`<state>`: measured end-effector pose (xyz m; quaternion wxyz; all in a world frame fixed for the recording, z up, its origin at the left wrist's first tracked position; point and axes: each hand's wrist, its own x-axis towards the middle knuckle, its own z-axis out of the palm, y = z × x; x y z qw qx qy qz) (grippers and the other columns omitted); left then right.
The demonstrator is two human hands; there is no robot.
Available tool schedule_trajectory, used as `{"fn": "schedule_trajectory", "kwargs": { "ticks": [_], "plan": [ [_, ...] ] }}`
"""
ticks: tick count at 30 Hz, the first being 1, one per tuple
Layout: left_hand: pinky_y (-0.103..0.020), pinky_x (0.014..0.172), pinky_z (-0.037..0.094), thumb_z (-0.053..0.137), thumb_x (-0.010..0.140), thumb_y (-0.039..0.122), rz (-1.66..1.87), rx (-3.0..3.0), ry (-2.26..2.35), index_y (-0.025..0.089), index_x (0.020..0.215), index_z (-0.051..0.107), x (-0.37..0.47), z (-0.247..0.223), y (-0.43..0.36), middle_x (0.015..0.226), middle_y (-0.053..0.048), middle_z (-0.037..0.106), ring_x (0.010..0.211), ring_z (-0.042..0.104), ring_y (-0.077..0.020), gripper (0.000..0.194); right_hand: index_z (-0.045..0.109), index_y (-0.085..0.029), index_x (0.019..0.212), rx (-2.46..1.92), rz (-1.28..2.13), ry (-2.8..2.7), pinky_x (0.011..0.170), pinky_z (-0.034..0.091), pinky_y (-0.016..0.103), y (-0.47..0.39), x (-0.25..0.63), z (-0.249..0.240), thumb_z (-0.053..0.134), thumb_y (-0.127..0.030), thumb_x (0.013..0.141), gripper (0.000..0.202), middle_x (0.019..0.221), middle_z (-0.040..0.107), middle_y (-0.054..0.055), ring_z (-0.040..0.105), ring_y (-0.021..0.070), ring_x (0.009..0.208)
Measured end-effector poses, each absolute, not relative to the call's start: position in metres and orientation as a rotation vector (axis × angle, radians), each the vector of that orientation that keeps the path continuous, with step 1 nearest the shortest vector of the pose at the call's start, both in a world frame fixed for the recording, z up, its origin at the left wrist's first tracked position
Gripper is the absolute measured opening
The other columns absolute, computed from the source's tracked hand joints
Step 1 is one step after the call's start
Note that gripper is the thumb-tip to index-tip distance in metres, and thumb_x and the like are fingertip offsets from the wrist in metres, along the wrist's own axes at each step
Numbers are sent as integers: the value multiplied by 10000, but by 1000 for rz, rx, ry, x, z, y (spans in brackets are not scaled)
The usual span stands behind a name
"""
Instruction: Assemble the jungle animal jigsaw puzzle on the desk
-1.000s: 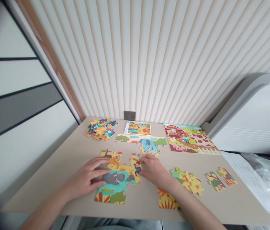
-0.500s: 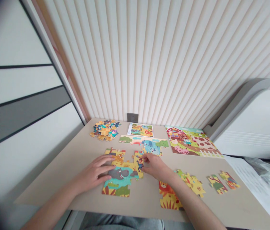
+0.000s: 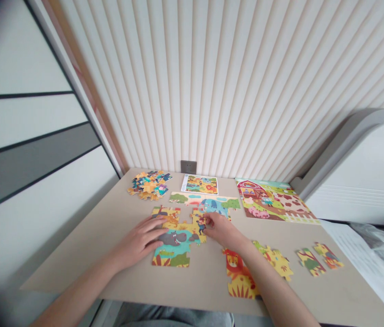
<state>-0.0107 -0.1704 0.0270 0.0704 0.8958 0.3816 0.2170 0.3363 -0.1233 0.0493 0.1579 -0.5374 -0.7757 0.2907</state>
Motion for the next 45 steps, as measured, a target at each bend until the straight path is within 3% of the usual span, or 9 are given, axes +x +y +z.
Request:
{"fn": "schedule_trajectory", "kwargs": {
  "ticks": [9,30,37,42,45],
  "plan": [
    [-473,1264,335,561,1045,292,645,2703,1223,294,1377,649,-8,22,-164,1486,-45,597,1423,518,-231,343,675,-238,1360,-1458,704,-2284,789,493,295,-130,332,53,593,-229,893,474,1025,717,66,659,202,861],
    [-475,1254,354,453,1091,305,547,2737,1324,276,1427,590,-7,12,-162,1561,-37,528,1448,488,-222,364,648,-225,1403,-1443,610,-2370,792,491,295,-128,332,53,551,-263,972,444,996,695,68,660,207,861],
    [-508,1223,396,464,1069,288,635,2798,1275,238,1371,631,9,40,-157,1499,-91,570,1433,490,-273,349,718,-223,1273,-1402,230,-2343,991,512,401,-113,344,47,507,-263,1023,329,1190,695,119,650,268,1107],
    [-523,1203,391,518,1045,333,567,2869,1089,206,1352,624,61,58,-134,1410,-126,607,1395,511,-303,349,618,-240,1427,-1388,27,-2358,1117,467,511,-102,348,31,484,-338,1052,410,1479,586,135,545,317,1355],
    [-501,1205,374,584,1008,438,535,2861,1066,183,1386,587,91,54,-120,1423,-148,583,1410,485,-312,456,589,-237,1463,-1361,-1,-2395,1153,448,512,-100,348,23,482,-344,1059,431,1525,556,130,501,308,1419]
  ]
}}
